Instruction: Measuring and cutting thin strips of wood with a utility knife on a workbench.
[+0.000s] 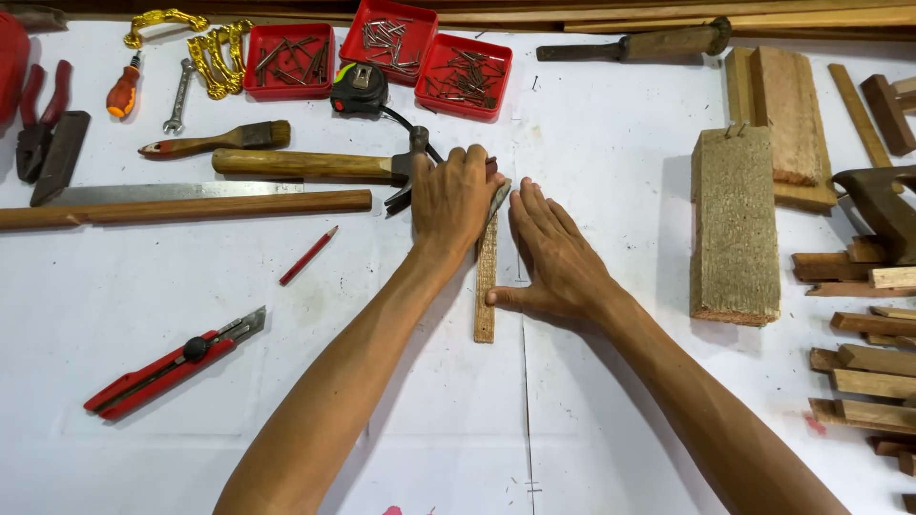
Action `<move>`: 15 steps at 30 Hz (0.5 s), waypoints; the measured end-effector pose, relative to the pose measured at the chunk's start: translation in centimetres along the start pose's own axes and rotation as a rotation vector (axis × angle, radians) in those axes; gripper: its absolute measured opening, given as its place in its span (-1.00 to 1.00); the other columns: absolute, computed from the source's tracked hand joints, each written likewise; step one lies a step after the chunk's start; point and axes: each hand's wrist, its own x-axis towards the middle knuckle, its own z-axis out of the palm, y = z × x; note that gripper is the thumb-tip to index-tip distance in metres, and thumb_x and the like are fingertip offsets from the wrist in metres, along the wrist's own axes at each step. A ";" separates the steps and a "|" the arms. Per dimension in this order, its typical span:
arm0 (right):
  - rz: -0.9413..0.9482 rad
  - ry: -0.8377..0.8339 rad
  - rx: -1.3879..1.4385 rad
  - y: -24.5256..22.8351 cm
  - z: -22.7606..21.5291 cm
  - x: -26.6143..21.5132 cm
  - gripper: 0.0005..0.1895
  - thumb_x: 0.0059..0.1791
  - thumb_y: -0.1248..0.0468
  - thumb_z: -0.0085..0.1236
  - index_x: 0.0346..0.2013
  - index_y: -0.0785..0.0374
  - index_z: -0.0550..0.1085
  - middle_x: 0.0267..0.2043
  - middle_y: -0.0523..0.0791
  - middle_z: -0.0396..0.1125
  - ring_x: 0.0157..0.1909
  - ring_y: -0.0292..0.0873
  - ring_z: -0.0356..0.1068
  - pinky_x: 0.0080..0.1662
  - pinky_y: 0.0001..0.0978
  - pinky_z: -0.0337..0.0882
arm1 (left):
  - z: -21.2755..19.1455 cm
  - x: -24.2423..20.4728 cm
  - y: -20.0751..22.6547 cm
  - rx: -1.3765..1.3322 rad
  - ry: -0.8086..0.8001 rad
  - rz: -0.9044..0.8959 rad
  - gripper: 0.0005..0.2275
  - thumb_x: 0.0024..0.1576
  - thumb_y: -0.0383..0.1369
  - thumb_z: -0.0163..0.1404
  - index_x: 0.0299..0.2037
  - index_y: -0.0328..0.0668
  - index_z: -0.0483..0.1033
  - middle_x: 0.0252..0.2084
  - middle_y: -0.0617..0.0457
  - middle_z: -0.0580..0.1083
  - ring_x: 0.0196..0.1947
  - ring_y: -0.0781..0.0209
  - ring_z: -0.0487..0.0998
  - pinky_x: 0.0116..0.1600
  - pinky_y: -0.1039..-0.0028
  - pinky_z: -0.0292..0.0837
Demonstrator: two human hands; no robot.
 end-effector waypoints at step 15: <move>-0.046 -0.022 -0.106 0.6 0.9 -0.5 -0.33 0.14 -0.04 -0.37 0.48 0.20 0.05 0.60 -0.07 -0.15 0.60 0.02 -0.26 0.49 0.00 -0.20 | -9.4 -12.9 3.4 -0.166 -0.149 -0.024 -0.75 0.12 -0.16 0.20 -0.29 -0.19 0.55 -0.46 0.06 0.57 -0.57 0.21 0.47 -0.14 0.32 0.21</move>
